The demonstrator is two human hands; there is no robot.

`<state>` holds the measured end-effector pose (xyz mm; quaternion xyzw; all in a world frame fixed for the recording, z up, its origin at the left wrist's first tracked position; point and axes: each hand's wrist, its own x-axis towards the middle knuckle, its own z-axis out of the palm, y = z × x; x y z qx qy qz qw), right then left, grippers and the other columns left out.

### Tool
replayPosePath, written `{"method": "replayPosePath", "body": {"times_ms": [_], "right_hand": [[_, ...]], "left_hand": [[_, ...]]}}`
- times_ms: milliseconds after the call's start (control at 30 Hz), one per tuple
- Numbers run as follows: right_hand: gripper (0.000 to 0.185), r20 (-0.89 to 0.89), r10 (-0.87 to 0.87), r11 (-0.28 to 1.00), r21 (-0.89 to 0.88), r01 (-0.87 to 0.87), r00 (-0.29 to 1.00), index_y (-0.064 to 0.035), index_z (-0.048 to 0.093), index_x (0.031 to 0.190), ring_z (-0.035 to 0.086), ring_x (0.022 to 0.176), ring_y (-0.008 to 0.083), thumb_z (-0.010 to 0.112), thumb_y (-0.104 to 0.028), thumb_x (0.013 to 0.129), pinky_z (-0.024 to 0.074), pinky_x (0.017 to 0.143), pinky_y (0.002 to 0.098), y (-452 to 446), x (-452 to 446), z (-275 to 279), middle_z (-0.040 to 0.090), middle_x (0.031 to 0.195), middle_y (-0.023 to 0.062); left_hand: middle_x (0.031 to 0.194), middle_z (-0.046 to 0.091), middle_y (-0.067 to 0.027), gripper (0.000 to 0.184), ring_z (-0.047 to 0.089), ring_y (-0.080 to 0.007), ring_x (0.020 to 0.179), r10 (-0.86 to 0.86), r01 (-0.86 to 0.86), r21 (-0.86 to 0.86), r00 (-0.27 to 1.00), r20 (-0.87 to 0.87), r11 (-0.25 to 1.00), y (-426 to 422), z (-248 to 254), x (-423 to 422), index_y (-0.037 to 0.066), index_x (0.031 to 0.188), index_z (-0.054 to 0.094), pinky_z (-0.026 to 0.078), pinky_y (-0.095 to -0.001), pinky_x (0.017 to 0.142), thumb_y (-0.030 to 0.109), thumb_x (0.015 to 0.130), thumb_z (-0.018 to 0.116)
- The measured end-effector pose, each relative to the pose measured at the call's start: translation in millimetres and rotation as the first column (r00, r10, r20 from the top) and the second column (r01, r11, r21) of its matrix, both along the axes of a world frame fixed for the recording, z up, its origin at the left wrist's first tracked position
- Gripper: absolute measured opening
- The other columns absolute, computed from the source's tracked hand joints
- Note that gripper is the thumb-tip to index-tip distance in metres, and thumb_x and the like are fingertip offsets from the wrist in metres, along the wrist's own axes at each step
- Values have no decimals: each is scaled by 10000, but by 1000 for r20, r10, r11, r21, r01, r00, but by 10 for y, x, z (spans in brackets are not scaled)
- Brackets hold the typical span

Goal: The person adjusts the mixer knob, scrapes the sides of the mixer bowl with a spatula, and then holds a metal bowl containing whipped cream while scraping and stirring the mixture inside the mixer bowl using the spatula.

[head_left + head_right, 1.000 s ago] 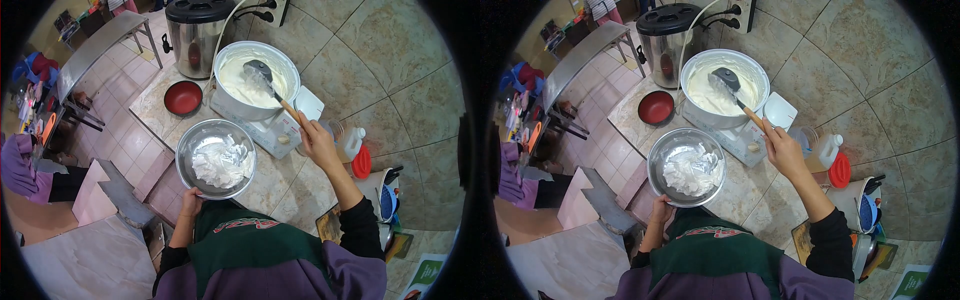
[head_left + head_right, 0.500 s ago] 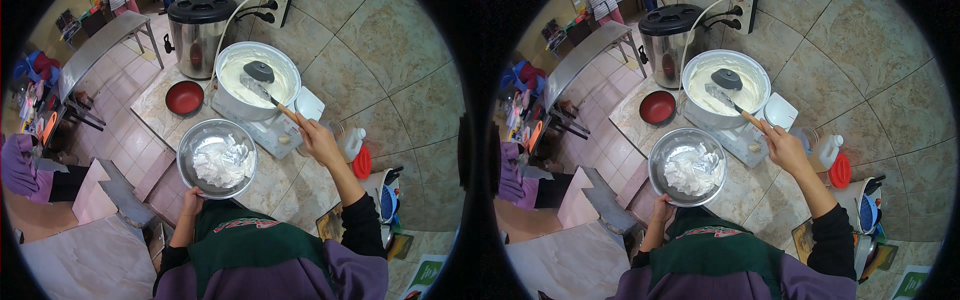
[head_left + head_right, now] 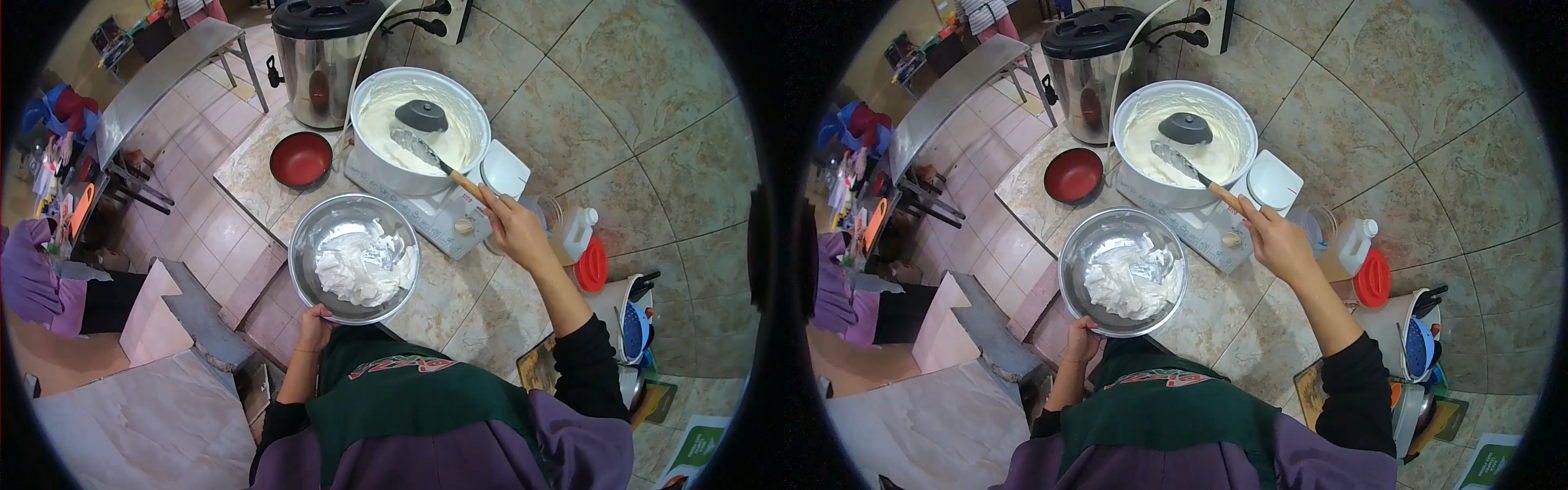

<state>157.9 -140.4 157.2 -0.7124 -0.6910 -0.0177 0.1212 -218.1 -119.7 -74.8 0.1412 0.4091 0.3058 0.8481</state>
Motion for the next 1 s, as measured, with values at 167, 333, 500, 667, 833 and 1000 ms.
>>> {"method": "replayPosePath", "body": {"times_ms": [167,333,500,667,833,1000], "right_hand": [[462,-54,-15,999,28,17,998,-170,470,1300,582,612,290,545,-129,845,464,523,384,-19,30,72,555,791,95],[473,-138,-66,984,158,87,988,-179,465,1307,570,606,287,540,-121,843,457,529,381,-51,8,82,539,775,95],[458,-46,-56,998,0,56,997,-186,462,1307,575,614,297,551,-155,858,462,536,395,-56,67,-100,554,785,101],[441,-134,-45,998,37,51,990,-153,472,1296,582,638,309,556,-166,863,466,557,399,-62,97,-100,571,795,114],[411,-431,-49,980,154,127,901,-51,487,1272,583,658,285,546,-155,878,460,613,360,-74,21,-61,616,863,167],[422,-664,-217,944,43,326,716,16,461,1273,542,655,217,518,-123,879,434,631,316,-169,-104,-51,595,825,190]], "left_hand": [[976,619,-134,392,611,-274,845,-5,5,3,1000,2,1000,-6,-73,-28,-51,1034,534,508,-424,764,73,676,434],[975,619,-135,396,611,-271,833,13,-13,-24,1000,-10,1000,-15,2,2,-52,1034,534,507,-419,733,77,673,434],[979,620,-133,414,607,-264,835,-3,3,-9,1000,-11,1000,5,47,27,-49,1050,533,497,-400,713,94,673,436],[980,615,-183,384,608,-302,833,32,-31,-18,997,64,999,0,201,52,-95,1016,521,508,-404,760,63,677,432],[978,621,-172,394,613,-292,819,46,-46,-25,999,27,999,-10,193,66,-79,1026,525,508,-403,764,66,673,430],[1045,605,-136,485,604,-283,921,11,-11,4,1000,-14,1000,7,228,67,-44,1115,493,498,-417,780,104,657,437]]}}
